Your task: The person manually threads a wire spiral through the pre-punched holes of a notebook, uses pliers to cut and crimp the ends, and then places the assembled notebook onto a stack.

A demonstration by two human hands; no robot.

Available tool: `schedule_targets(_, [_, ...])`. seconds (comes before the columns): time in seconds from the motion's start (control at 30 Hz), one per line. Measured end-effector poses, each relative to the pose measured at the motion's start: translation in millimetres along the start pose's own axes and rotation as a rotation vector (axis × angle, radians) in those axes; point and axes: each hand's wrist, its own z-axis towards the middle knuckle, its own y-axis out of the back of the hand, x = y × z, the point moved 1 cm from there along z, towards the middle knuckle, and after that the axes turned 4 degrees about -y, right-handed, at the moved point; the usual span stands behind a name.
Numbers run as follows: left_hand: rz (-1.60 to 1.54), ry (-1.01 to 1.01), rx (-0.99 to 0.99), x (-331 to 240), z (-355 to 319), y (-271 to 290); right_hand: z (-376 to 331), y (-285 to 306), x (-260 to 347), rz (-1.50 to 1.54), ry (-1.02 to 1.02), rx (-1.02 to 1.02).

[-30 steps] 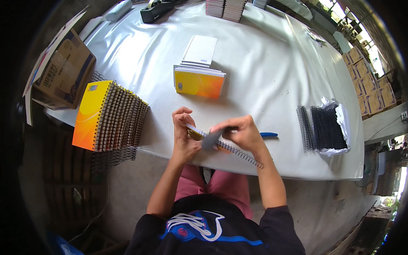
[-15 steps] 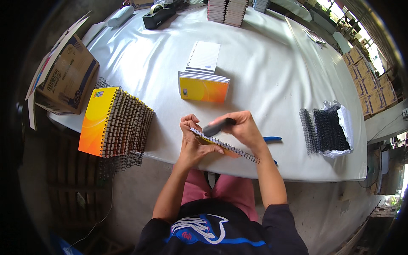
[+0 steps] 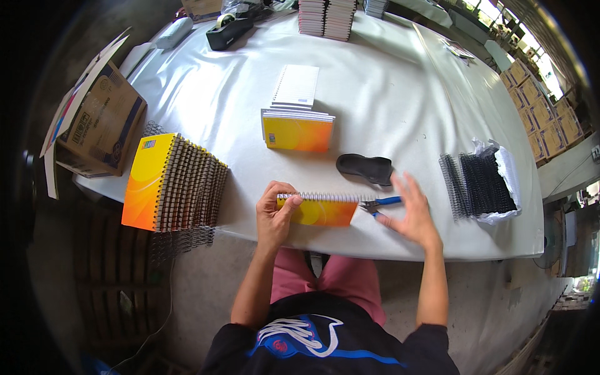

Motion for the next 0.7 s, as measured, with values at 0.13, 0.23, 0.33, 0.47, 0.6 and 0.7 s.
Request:
schedule_targets(0.13, [0.053,-0.099,-0.118,-18.1,-2.7,-9.3,-44.5,-5.1,8.6,-0.220,-0.016,0.055])
schedule_targets(0.23, [0.309,-0.281,-0.141,-33.9,-1.5,-13.2,-51.3,-7.5,31.3,0.073,-0.068,-0.176])
schedule_targets(0.33, [0.522,-0.435,-0.089,-35.8,-6.6,-9.4,-41.5,14.4,100.8,0.400,-0.029,-0.299])
schedule_targets(0.47, [0.497,-0.362,-0.148,-32.5,-8.4,-11.0,-27.0,25.5,150.8,0.142,0.131,-0.246])
schedule_targets(0.6, [0.451,-0.286,-0.121,-33.9,-10.2,-10.5,-21.2,22.4,159.3,0.140,0.125,-0.198])
schedule_targets(0.7, [0.447,-0.268,-0.113,-34.7,-12.7,-11.5,-20.3,21.8,162.5,0.122,0.134,-0.175])
